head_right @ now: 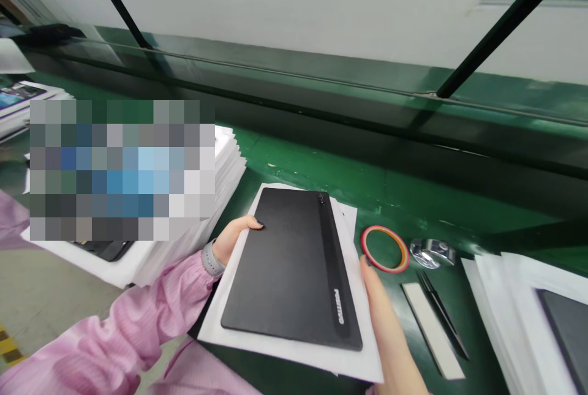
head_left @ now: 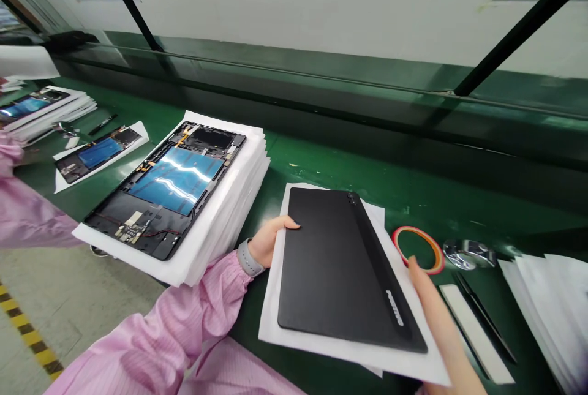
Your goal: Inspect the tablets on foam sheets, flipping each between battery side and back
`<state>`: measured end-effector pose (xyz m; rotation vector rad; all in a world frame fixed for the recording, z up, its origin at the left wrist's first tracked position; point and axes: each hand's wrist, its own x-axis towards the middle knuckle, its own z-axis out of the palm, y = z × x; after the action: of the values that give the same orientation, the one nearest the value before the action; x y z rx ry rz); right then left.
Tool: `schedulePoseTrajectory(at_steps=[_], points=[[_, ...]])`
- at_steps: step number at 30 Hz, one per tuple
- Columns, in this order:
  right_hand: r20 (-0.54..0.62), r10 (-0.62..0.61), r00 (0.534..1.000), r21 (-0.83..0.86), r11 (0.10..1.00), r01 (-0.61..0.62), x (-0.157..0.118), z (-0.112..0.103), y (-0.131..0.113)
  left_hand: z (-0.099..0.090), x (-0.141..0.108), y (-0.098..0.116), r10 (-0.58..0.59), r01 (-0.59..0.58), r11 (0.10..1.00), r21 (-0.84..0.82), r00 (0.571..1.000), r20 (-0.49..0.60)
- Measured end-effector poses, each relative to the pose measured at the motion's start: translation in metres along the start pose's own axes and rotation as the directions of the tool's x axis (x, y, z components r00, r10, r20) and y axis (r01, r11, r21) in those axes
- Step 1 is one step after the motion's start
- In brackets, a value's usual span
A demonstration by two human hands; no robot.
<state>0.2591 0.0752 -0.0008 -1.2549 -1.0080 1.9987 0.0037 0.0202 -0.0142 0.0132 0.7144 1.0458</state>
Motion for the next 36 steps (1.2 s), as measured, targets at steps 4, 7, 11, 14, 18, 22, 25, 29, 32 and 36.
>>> schedulePoseTrajectory(at_steps=[4, 7, 11, 14, 18, 22, 25, 29, 32, 36], points=[[0.019, 0.192, 0.981, 0.077, 0.978, -0.193, 0.004, -0.005, 0.005, 0.005, -0.001, -0.010, 0.103, -0.103, 0.992, 0.067, 0.995, -0.005], [0.078, 0.189, 0.979, 0.163, 0.966, -0.199, 0.006, -0.001, 0.006, 0.015, -0.005, -0.015, 0.293, -0.303, 0.939, 0.161, 0.953, 0.080], [0.170, 0.110, 0.979, 0.252, 0.956, -0.151, 0.006, 0.004, 0.007, 0.036, -0.020, -0.019, 0.456, -0.554, 0.757, 0.346, 0.828, 0.327], [0.176, 0.059, 0.983, 0.276, 0.955, -0.106, 0.003, 0.007, 0.010, 0.053, -0.034, -0.022, 0.378, -0.573, 0.662, 0.483, 0.812, 0.445], [0.205, -0.013, 0.979, 0.248, 0.968, -0.039, 0.001, 0.011, 0.012, 0.071, -0.046, -0.028, 0.298, -0.570, 0.544, 0.616, 0.818, 0.492], [0.238, -0.081, 0.968, 0.214, 0.976, 0.029, 0.002, 0.011, 0.013, 0.084, -0.052, -0.030, 0.285, -0.577, 0.458, 0.677, 0.816, 0.502], [0.201, -0.125, 0.972, 0.211, 0.974, 0.082, 0.003, 0.010, 0.016, 0.091, -0.056, -0.026, 0.307, -0.633, 0.366, 0.682, 0.774, 0.554], [0.057, -0.248, 0.967, 0.199, 0.952, 0.233, 0.006, 0.007, 0.024, 0.087, -0.057, -0.022, 0.330, -0.721, 0.234, 0.652, 0.690, 0.644], [-0.179, -0.384, 0.906, 0.063, 0.914, 0.400, 0.011, -0.005, 0.039, 0.067, -0.048, -0.027, 0.417, -0.654, 0.174, 0.737, 0.727, 0.546], [-0.376, -0.566, 0.734, -0.205, 0.823, 0.530, 0.019, -0.027, 0.069, 0.040, -0.033, -0.033, 0.663, -0.562, 0.145, 0.815, 0.666, 0.341]])
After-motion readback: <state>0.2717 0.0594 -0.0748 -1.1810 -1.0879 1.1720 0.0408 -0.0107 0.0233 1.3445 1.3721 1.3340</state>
